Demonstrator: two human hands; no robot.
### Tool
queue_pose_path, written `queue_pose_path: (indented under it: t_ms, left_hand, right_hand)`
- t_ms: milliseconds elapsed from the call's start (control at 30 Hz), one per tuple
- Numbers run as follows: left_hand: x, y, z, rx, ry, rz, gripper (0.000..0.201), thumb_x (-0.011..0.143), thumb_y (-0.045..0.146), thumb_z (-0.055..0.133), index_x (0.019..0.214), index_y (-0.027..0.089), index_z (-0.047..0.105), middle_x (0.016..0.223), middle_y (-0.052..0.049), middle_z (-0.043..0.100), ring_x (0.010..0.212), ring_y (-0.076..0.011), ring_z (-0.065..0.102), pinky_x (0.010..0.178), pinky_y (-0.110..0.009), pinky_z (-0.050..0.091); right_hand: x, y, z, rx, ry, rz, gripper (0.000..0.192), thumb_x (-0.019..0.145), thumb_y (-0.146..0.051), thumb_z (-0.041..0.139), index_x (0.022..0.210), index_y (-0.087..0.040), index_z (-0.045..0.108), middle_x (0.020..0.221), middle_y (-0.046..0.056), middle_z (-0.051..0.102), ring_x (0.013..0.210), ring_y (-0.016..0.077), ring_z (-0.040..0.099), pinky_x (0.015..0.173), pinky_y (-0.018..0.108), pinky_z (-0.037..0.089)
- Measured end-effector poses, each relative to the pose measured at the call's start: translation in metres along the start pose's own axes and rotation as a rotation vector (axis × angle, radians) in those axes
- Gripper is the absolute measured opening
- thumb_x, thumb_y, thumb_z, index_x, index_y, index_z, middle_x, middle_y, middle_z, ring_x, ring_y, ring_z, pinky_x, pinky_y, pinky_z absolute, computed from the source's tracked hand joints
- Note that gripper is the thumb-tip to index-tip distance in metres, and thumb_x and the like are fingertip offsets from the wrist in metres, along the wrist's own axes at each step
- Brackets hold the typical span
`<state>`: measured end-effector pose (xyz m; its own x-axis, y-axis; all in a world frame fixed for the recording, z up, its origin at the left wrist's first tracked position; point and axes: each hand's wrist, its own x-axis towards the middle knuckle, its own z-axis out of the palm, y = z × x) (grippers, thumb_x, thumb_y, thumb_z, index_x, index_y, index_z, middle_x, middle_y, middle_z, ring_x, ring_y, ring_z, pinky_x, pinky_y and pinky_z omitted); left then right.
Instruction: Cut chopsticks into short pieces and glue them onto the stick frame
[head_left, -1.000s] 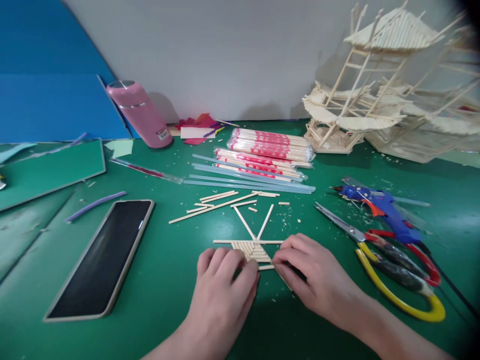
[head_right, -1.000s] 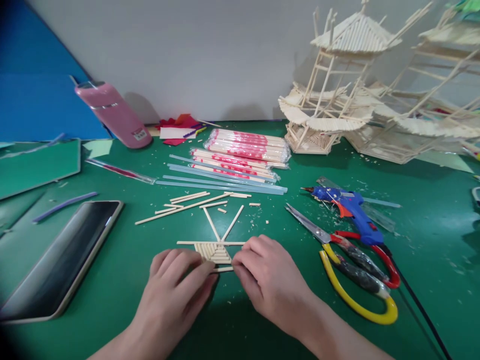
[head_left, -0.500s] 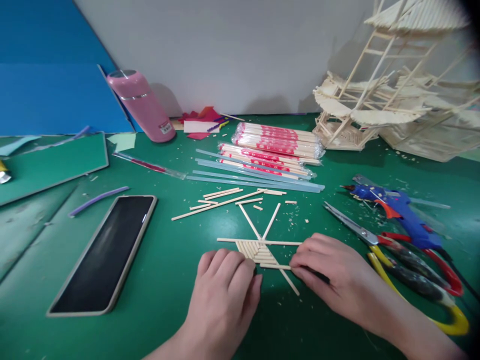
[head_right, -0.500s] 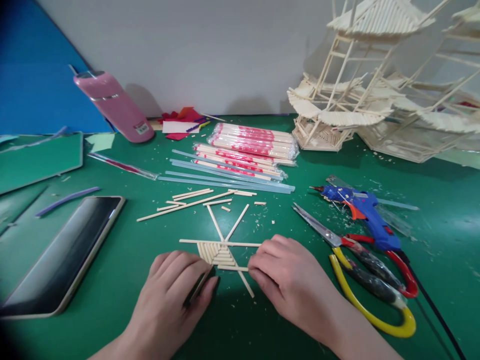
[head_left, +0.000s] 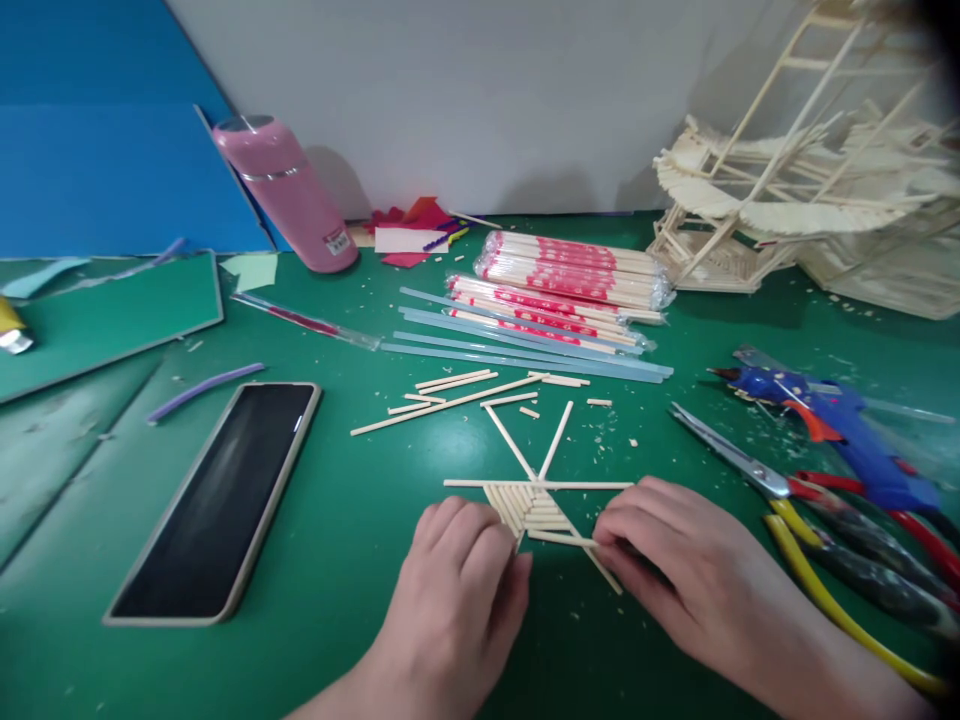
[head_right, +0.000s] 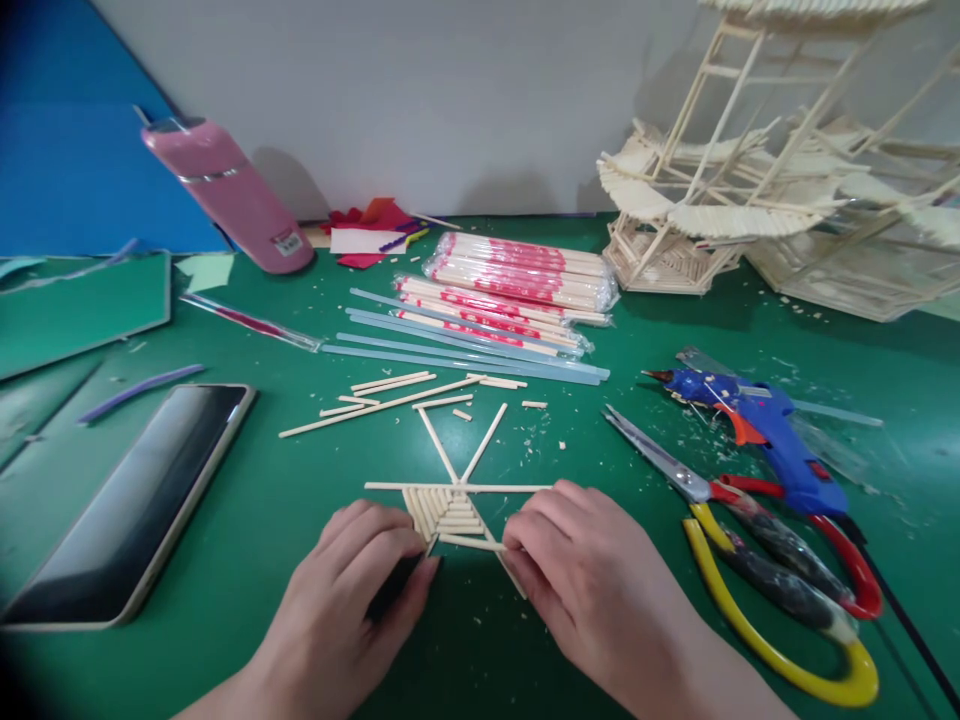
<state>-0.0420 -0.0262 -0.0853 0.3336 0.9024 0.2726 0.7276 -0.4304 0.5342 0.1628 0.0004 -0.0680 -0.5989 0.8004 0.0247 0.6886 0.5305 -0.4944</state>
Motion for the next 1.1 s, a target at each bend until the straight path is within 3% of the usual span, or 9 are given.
queue_pose_path:
  t_ms: [700, 1100]
  left_hand:
    - [-0.0084, -0.0033, 0.0044, -0.127, -0.073, 0.070, 0.016, 0.081, 0.002, 0.044, 0.086, 0.016, 0.051, 0.082, -0.005, 0.055, 0.072, -0.0166, 0.048, 0.064, -0.031, 0.042]
    - [-0.0087, -0.0068, 0.0071, -0.084, -0.009, 0.138, 0.014, 0.082, 0.005, 0.044, 0.089, 0.014, 0.053, 0.082, -0.006, 0.055, 0.073, -0.0168, 0.048, 0.063, -0.029, 0.043]
  right_hand:
    - [0.0003, -0.0008, 0.0051, 0.084, 0.014, 0.035, 0.016, 0.086, -0.020, 0.043, 0.080, -0.021, 0.058, 0.073, 0.001, 0.054, 0.069, 0.0146, 0.049, 0.060, 0.028, 0.036]
    - [0.0015, -0.0020, 0.0068, 0.135, 0.011, 0.071, 0.017, 0.086, -0.019, 0.043, 0.080, -0.021, 0.058, 0.074, 0.001, 0.054, 0.069, 0.0144, 0.046, 0.059, 0.028, 0.034]
